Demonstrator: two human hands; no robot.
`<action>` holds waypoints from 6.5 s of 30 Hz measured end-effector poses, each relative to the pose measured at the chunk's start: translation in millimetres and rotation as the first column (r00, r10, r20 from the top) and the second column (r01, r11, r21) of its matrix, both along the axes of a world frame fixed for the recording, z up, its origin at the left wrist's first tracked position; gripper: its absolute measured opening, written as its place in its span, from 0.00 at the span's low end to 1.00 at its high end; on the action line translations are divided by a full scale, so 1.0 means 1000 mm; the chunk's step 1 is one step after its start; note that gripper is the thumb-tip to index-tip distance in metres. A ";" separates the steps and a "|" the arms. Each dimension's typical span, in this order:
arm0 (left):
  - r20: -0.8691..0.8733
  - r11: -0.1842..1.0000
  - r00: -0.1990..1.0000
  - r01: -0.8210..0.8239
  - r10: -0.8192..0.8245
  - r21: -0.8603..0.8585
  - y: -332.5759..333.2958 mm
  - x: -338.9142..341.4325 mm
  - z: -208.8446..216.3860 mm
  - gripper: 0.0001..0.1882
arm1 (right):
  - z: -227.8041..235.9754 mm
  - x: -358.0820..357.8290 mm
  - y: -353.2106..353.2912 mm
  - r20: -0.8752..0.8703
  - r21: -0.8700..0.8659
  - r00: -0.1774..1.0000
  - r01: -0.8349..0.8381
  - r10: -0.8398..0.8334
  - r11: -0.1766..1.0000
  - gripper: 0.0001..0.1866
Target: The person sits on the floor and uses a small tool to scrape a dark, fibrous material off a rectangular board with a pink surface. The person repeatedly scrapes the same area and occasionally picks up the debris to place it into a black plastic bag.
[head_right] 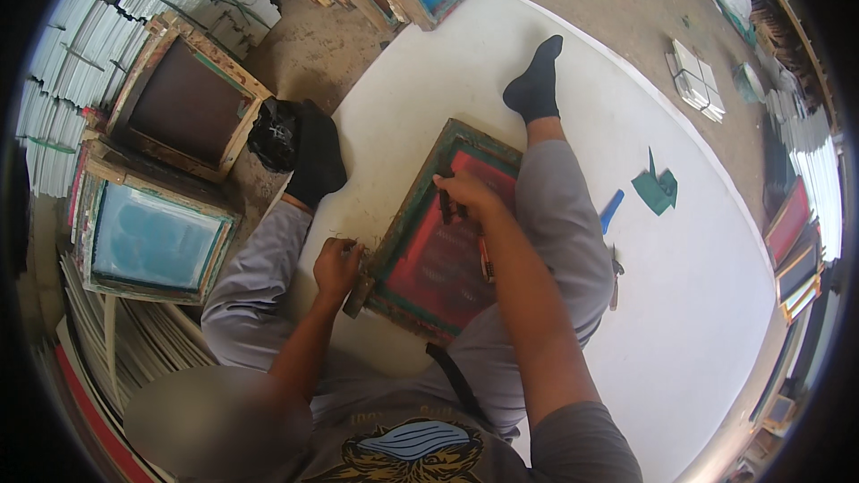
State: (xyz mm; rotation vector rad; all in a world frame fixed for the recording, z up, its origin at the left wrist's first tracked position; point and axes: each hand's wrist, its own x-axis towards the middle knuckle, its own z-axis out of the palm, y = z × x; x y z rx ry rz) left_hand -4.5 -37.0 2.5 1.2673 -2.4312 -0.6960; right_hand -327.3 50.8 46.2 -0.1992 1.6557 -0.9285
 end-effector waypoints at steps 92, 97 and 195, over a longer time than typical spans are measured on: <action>-0.126 0.975 0.988 -0.059 0.087 0.217 0.028 -0.014 0.007 0.17 | 0.002 -0.051 -0.050 -0.540 0.687 0.174 -0.473 0.823 0.551 0.17; -0.159 0.986 0.987 0.031 -0.005 0.162 0.029 -0.011 0.001 0.16 | 0.011 -0.054 -0.075 -0.402 0.785 0.139 -0.457 0.905 0.419 0.20; -0.103 0.994 0.993 0.061 -0.052 0.086 0.042 -0.028 0.005 0.12 | -0.044 -0.024 -0.005 0.313 -0.086 0.948 0.085 -0.054 0.993 0.28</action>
